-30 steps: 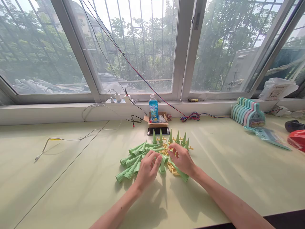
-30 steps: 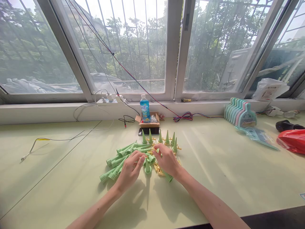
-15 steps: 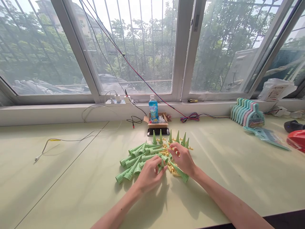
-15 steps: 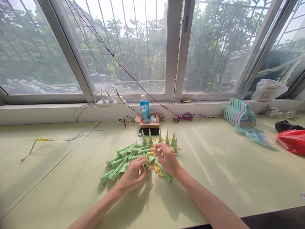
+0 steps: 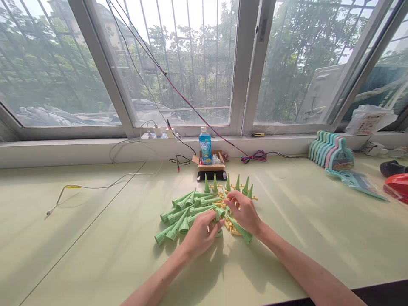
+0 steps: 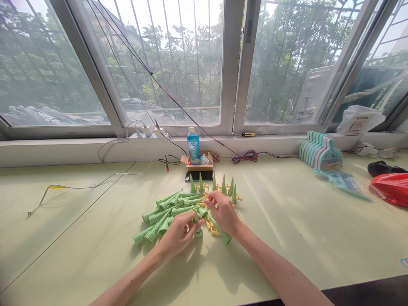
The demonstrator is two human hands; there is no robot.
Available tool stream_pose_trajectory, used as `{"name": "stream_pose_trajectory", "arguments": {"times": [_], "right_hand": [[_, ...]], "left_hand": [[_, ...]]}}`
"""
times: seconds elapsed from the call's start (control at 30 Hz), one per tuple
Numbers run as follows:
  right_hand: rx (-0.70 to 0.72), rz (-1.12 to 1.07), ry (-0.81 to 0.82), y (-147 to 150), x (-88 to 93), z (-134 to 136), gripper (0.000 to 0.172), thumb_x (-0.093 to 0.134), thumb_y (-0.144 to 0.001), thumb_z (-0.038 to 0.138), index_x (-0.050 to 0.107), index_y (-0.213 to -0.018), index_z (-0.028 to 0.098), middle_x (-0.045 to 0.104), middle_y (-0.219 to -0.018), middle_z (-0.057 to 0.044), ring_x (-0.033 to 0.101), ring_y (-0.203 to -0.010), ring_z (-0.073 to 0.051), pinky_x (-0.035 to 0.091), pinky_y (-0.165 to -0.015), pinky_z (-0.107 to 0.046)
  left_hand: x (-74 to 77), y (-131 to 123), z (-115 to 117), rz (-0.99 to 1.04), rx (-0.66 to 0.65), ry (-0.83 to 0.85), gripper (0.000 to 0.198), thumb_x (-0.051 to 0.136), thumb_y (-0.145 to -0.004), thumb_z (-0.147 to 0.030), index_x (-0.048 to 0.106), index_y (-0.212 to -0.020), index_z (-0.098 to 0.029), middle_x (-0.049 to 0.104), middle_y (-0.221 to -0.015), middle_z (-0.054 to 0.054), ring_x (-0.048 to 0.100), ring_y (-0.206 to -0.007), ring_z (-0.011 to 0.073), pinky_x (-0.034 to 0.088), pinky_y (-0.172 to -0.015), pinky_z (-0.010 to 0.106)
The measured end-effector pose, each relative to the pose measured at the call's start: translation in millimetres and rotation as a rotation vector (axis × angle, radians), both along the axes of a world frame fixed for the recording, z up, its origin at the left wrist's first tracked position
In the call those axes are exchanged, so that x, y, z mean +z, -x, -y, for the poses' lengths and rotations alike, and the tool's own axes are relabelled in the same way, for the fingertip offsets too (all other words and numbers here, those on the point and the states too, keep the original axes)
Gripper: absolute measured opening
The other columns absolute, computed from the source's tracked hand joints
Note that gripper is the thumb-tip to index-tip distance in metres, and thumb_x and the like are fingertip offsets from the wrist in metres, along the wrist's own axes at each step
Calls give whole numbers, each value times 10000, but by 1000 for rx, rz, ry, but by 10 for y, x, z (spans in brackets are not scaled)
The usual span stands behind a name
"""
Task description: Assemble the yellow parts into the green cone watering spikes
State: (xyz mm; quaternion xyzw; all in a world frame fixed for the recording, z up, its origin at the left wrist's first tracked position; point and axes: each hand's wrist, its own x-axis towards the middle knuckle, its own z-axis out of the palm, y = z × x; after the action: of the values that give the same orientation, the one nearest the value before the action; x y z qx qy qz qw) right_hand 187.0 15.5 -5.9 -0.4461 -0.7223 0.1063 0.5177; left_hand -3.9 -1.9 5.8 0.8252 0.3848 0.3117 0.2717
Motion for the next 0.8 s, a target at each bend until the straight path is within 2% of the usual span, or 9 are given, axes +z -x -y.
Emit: {"name": "stream_pose_trajectory", "arguments": {"times": [0.1,0.2,0.37,0.57,0.8], "right_hand": [[30,-4,4,7,-8,7,143,503,-977,322,559,-909,210,636,-827,-26,594,-665,-139,492,-542,-242],[55,-1,4,14,-10,20,135,505,-975,317,562,-913,212,636,-835,-30,596,-671,-141,490,-535,-240],[94,30,-9,12,20,41,158,476,-996,296,601,-949,211,643,-866,-41,595,-710,-144,476,-537,-229],[124,62,-36,12,49,61,194,460,-1006,276,625,-929,209,627,-820,-40,579,-694,-147,454,-544,-232],[162,79,-52,27,27,79,181,467,-1004,252,625,-928,206,626,-810,-31,549,-650,-133,422,-540,-232]], "left_hand": [[14,-13,-3,87,35,74,377,466,-952,-416,420,-649,-198,412,-593,-32,396,-514,117,306,-465,235],[37,-23,-2,240,76,230,422,501,-933,-487,378,-645,-204,374,-534,-61,431,-440,99,316,-427,219],[85,-22,-16,403,169,411,401,520,-915,-549,511,-756,-181,433,-413,-77,445,-344,96,311,-390,204],[59,-5,-63,552,191,477,434,480,-925,-583,580,-870,-164,498,-420,-55,449,-348,101,335,-366,194],[54,-8,-55,532,208,465,448,484,-921,-586,606,-914,-154,491,-423,-55,458,-360,110,347,-377,202]]}}
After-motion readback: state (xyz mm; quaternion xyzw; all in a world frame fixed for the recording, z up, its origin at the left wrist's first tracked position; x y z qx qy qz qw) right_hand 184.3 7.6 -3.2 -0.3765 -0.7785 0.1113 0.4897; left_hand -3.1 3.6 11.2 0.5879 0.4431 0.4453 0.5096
